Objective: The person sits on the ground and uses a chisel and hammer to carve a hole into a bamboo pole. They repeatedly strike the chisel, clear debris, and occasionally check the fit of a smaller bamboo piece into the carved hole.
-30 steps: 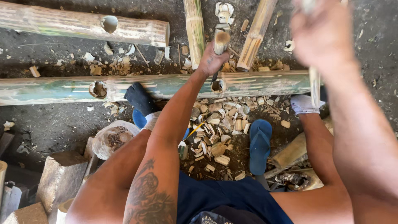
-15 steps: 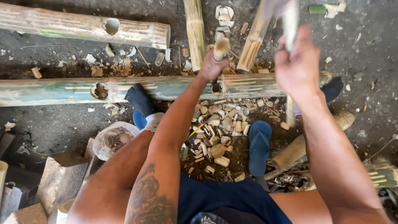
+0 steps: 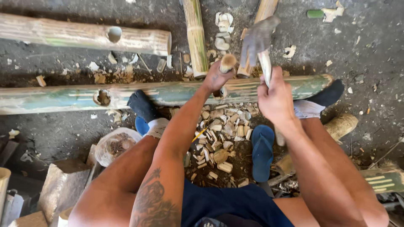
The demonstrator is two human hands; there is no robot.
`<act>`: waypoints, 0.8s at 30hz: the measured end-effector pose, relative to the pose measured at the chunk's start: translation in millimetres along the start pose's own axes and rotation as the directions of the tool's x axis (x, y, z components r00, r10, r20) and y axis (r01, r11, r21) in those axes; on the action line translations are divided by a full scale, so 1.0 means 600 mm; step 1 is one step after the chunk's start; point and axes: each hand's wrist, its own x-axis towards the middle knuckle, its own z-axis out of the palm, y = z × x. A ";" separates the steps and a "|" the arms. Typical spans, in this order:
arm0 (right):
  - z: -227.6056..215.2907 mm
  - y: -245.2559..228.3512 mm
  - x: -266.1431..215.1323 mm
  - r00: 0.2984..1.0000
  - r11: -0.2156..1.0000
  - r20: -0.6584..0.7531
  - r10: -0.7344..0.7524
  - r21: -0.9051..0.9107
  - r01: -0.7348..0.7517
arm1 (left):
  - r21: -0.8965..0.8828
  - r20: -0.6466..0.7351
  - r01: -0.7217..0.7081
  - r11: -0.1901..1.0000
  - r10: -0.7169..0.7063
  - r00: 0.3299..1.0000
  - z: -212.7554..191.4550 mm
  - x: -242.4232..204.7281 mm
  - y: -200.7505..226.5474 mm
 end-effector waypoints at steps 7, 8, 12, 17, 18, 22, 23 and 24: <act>0.113 0.068 -0.003 0.917 0.970 0.362 0.168 -0.226 -0.088 | 0.276 -0.008 -0.052 0.960 0.057 0.998 0.044 -0.038 -0.083; 0.120 0.083 -0.002 0.898 0.972 0.400 0.183 -0.208 -0.105 | 0.306 -0.050 -0.087 0.948 0.107 0.993 0.050 -0.044 -0.089; 0.110 0.131 -0.040 0.986 0.993 0.121 0.111 -0.050 -0.106 | 0.139 0.038 -0.074 0.987 0.069 0.997 0.074 -0.076 -0.086; 0.072 0.126 -0.043 0.982 0.973 -0.029 0.185 0.149 -0.179 | 0.219 -0.017 -0.050 0.974 0.055 0.998 0.050 -0.031 0.047; 0.069 0.124 -0.056 0.986 0.977 -0.059 0.154 0.160 -0.143 | 0.228 -0.051 0.049 0.972 -0.038 0.998 0.050 -0.016 0.075; 0.044 0.099 -0.072 0.990 0.981 -0.137 0.023 0.192 0.004 | -0.021 -0.156 -0.193 0.981 0.187 0.970 0.036 0.011 0.145; 0.041 0.092 -0.075 0.989 0.978 -0.147 0.004 0.209 0.027 | 0.006 -0.173 -0.192 0.981 0.190 0.967 0.030 0.010 0.150; 0.037 0.087 -0.076 0.990 0.976 -0.143 -0.003 0.216 0.034 | -0.008 -0.164 -0.275 0.961 0.270 0.949 0.024 0.009 0.151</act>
